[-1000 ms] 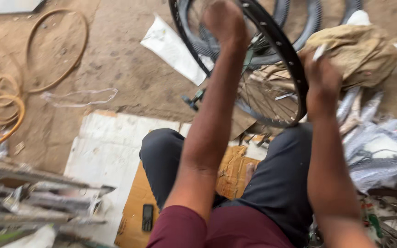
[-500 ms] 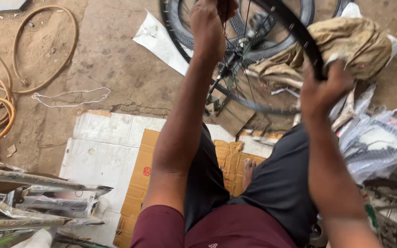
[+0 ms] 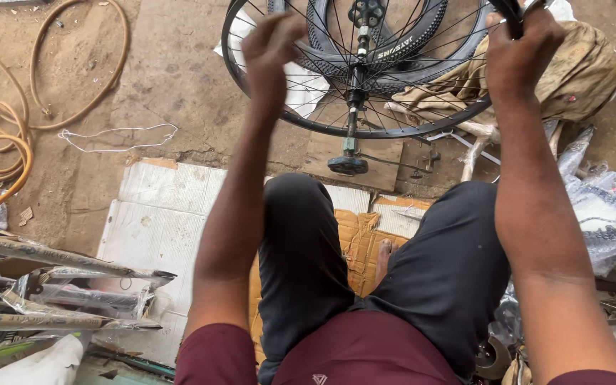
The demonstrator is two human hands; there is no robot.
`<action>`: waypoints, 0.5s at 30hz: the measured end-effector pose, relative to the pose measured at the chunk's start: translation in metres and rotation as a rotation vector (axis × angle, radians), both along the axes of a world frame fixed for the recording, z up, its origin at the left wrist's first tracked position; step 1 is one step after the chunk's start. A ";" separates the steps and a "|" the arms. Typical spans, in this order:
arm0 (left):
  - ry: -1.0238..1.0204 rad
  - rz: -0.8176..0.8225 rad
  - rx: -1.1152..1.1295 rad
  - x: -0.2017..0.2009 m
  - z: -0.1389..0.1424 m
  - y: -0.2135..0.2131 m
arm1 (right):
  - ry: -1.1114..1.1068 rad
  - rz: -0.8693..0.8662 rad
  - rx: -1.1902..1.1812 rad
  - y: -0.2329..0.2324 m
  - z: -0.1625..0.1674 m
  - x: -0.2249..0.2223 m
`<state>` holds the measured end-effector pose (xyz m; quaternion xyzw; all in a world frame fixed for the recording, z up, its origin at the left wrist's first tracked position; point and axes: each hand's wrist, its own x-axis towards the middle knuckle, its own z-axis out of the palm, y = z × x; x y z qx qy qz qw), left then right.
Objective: The person sits on the floor and uses their hands to adjust the spokes of a bicycle wheel while it is held in a truing stand.
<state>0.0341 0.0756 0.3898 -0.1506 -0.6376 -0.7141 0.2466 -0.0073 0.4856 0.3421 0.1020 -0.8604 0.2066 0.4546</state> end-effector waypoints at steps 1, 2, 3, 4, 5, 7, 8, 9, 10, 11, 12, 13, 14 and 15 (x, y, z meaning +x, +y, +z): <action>-0.024 0.221 0.042 0.005 -0.007 -0.018 | 0.001 -0.037 0.011 -0.001 0.000 0.001; -0.055 0.438 0.083 0.007 -0.015 -0.035 | 0.011 -0.019 0.011 -0.002 0.001 0.001; -0.038 0.466 0.169 0.005 -0.020 -0.053 | 0.024 -0.004 0.010 -0.004 0.001 0.002; -0.023 0.495 0.257 -0.001 -0.024 -0.065 | 0.035 0.011 0.011 -0.006 0.003 0.003; -0.071 0.507 0.183 -0.005 -0.029 -0.075 | -0.006 0.049 -0.109 -0.008 0.005 0.004; -0.170 0.539 0.041 -0.008 -0.036 -0.090 | -0.093 0.135 -0.346 -0.012 0.012 0.005; -0.227 0.471 -0.009 -0.009 -0.038 -0.092 | -0.112 0.114 -0.276 -0.013 0.014 0.006; -0.278 0.402 -0.060 -0.010 -0.037 -0.093 | -0.126 0.094 -0.210 -0.013 0.016 0.007; -0.326 0.328 -0.115 -0.013 -0.034 -0.093 | -0.136 0.068 -0.148 -0.014 0.017 0.009; -0.251 0.320 -0.104 -0.014 -0.031 -0.092 | -0.049 -0.005 -0.032 -0.015 0.019 0.011; -0.182 0.307 -0.093 -0.015 -0.028 -0.090 | 0.032 -0.083 0.086 -0.015 0.020 0.014; -0.105 0.287 -0.079 -0.018 -0.027 -0.090 | 0.119 -0.166 0.206 -0.016 0.020 0.017; -0.151 0.289 -0.082 -0.021 -0.024 -0.088 | 0.088 -0.074 0.130 -0.015 0.022 0.020; -0.201 0.289 -0.083 -0.022 -0.022 -0.088 | 0.056 0.017 0.057 -0.016 0.024 0.023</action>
